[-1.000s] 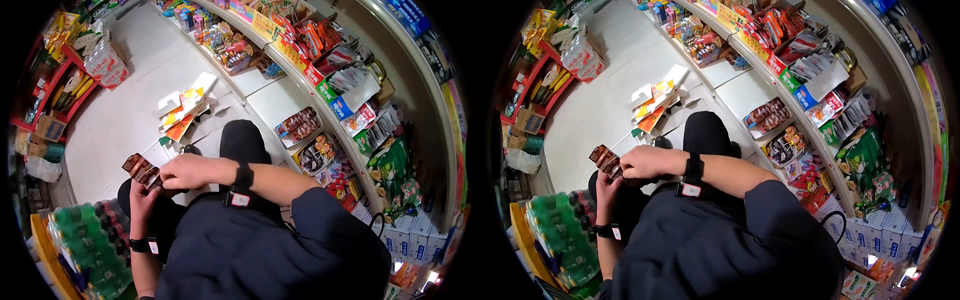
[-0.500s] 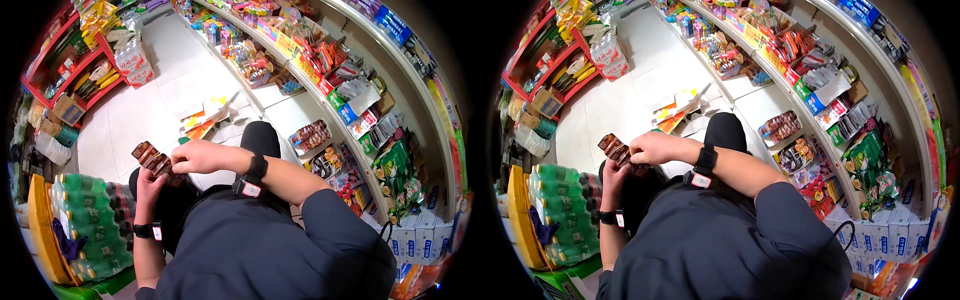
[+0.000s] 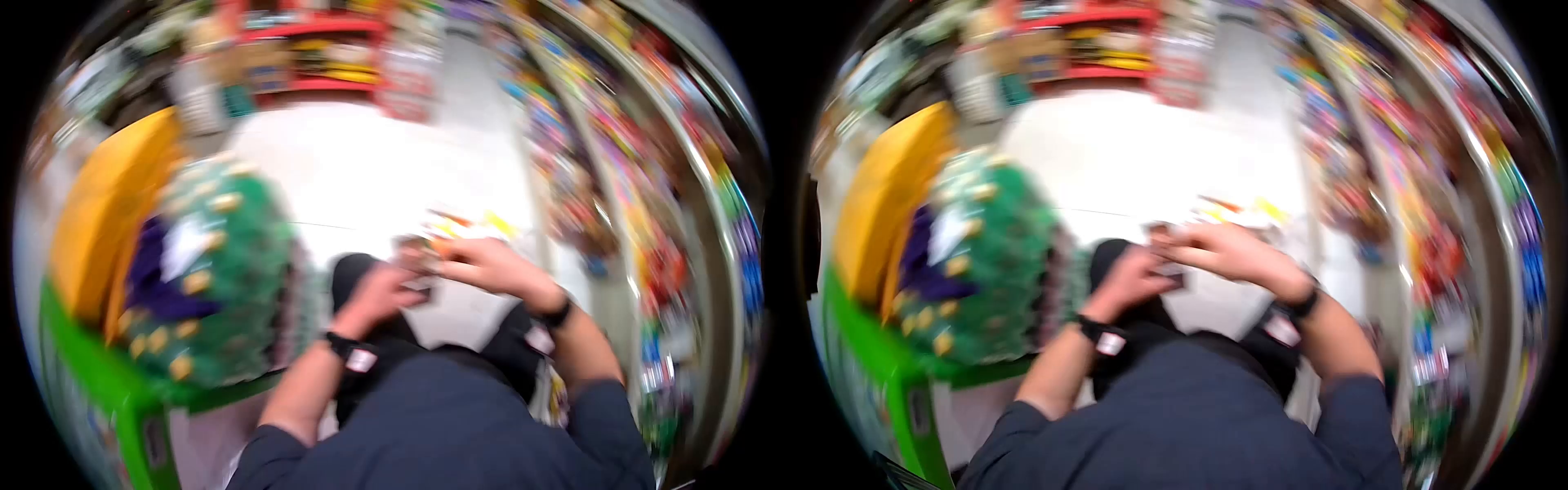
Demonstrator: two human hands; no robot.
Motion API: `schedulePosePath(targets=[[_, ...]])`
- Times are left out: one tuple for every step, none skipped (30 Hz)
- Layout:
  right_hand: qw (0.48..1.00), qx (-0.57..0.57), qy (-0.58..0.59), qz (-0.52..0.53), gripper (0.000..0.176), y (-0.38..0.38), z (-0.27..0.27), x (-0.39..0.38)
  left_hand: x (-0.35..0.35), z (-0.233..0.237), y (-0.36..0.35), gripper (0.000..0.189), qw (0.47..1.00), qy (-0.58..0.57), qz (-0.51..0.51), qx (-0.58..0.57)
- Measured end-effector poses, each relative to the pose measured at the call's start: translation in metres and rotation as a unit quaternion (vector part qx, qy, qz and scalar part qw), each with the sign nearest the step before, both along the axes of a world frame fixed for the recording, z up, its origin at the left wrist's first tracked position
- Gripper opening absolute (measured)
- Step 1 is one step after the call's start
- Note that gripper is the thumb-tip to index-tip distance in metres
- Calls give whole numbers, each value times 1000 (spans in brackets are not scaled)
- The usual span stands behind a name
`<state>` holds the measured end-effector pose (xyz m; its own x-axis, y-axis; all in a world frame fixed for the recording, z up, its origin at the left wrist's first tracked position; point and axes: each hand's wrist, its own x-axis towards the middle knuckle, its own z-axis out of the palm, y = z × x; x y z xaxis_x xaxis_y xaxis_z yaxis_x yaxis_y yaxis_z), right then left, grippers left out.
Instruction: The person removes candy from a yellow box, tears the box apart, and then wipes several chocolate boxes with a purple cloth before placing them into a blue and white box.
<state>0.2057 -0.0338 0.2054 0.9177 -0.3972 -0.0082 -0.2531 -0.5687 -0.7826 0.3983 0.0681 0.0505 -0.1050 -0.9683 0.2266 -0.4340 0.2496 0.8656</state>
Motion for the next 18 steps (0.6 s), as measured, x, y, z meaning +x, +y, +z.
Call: schedulePosePath(targets=[[996,-19,82,-8,26,-14,15,9,5,-11,1,37,998,-4,4,-58],[996,-19,80,-22,24,-20,35,16,6,-25,-2,34,998,-4,8,-59],[996,-50,67,-18,21,-23,59,25,8,-46,-8,42,999,-48,-6,-22],[998,-56,29,-10,18,-34,69,32,6,-43,-4,42,999,-41,9,-31],[1000,-18,21,-10,17,-35,90,44,6,-50,-3,41,998,-51,25,-26],[1000,9,29,-6,15,-34,117,58,9,-43,4,36,998,-47,42,-14],[999,-9,37,5,13,-32,140,73,10,-42,8,36,997,-43,55,9],[996,-77,36,32,13,-31,163,94,14,-39,11,37,997,-46,67,14],[988,-139,32,51,13,-30,178,109,16,-39,15,38,996,-50,71,23],[983,-170,33,67,15,-25,192,125,18,-41,15,39,996,-42,72,31],[976,-199,36,80,17,-17,204,143,20,-44,16,39,996,-34,78,30],[972,-208,21,107,20,-8,211,162,21,-45,19,39,995,-39,86,8],[967,-215,5,133,23,2,214,181,21,-46,22,39,995,-45,94,-12],[972,-177,-12,154,25,13,207,199,21,-48,21,39,994,-44,97,-20],[975,-137,-32,172,27,26,193,221,22,-43,24,41,994,-50,93,3],[964,-150,-70,208,28,43,174,243,21,-43,25,41,994,-51,95,-1],[951,-145,-77,263,32,57,151,270,21,-45,23,41,994,-54,96,-6],[962,-114,-34,245,40,88,135,288,20,-52,20,41,994,-54,96,-18]])
